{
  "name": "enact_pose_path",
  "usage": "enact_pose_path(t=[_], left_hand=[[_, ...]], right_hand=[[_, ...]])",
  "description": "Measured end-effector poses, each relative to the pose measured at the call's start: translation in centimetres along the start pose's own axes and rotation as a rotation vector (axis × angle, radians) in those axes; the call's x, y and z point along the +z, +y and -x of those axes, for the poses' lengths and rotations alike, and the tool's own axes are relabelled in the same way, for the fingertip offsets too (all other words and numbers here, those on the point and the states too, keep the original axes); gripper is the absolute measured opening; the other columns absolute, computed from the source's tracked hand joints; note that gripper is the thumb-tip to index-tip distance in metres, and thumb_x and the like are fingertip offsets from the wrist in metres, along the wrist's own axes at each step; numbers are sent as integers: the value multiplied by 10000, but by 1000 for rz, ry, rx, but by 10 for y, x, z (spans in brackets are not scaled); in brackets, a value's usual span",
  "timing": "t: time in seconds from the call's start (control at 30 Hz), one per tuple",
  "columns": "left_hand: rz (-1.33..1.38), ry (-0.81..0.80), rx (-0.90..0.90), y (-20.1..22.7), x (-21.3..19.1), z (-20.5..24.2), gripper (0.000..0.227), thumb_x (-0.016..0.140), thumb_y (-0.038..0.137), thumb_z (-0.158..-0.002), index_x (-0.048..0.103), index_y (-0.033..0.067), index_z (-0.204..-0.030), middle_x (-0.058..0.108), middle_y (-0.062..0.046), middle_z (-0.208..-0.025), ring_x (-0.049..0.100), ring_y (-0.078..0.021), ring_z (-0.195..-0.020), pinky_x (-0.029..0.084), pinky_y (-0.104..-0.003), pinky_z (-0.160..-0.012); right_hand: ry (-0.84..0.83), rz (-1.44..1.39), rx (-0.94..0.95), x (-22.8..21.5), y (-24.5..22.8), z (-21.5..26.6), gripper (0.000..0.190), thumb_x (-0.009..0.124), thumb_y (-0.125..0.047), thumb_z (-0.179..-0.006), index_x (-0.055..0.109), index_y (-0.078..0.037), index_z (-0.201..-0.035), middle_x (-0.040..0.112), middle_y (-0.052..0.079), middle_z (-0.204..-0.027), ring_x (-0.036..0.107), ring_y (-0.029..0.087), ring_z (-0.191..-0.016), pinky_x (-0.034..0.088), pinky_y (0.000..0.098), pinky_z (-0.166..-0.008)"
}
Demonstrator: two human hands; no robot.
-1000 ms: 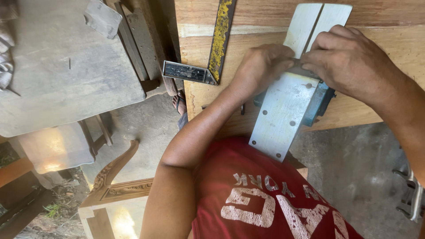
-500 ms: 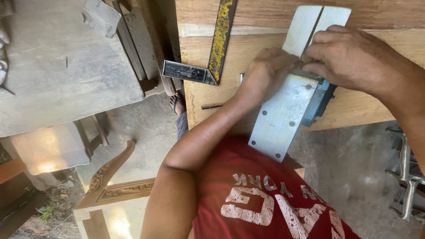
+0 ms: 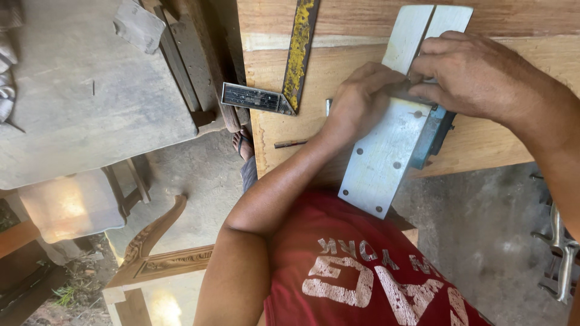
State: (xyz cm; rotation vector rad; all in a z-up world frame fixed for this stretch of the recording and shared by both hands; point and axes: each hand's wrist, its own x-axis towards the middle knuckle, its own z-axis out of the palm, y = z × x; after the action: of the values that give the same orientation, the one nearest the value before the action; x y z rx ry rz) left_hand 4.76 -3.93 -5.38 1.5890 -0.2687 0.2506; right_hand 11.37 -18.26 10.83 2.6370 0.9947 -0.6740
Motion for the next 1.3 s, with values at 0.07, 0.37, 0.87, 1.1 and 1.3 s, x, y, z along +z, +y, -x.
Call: enact_pose_path(t=[0.07, 0.37, 0.87, 1.1, 1.3], left_hand=[[102, 3, -59, 0, -2, -3, 270, 654, 80, -969, 663, 12, -1229, 692, -111, -1152, 731, -184, -980, 665, -262, -800], [-59, -16, 151, 1, -4, -3, 172, 616, 65, -977, 740, 88, -1094, 727, -72, -1087, 728, -174, -994, 665, -293, -831], [-96, -83, -191, 2, -6, -4, 155, 754, 180, -924, 735, 38, -980, 734, -135, -973, 737, -223, -868, 624, -328, -732], [-79, -22, 119, 11, -14, -8, 178, 656, -14, -912, 713, 27, -1075, 674, -159, -1104, 707, -280, -960, 618, -339, -823], [-106, -37, 21, 12, -16, -2, 157, 715, 49, -951, 731, 67, -1106, 689, -80, -1095, 714, -221, -982, 632, -326, -850]], right_hand=[[9, -4, 5, 0, 0, 0, 289, 765, -346, -837, 802, -150, -1046, 714, 23, -992, 674, 213, -997, 564, 389, -916], [-21, -2, 67, -1, -5, -1, 380, 782, -403, -834, 788, -140, -1107, 699, 20, -1009, 681, 208, -990, 570, 373, -896], [2, -125, 28, -4, -4, -1, 213, 780, -288, -843, 822, -165, -1012, 685, 22, -952, 678, 216, -926, 572, 384, -865], [-24, -128, 64, -6, -4, -4, 338, 799, -355, -822, 783, -124, -1068, 666, 36, -984, 669, 221, -944, 563, 378, -866], [53, -129, 8, -6, -6, -1, 226, 797, -291, -796, 829, -186, -994, 683, 13, -1009, 644, 242, -1049, 535, 405, -947]])
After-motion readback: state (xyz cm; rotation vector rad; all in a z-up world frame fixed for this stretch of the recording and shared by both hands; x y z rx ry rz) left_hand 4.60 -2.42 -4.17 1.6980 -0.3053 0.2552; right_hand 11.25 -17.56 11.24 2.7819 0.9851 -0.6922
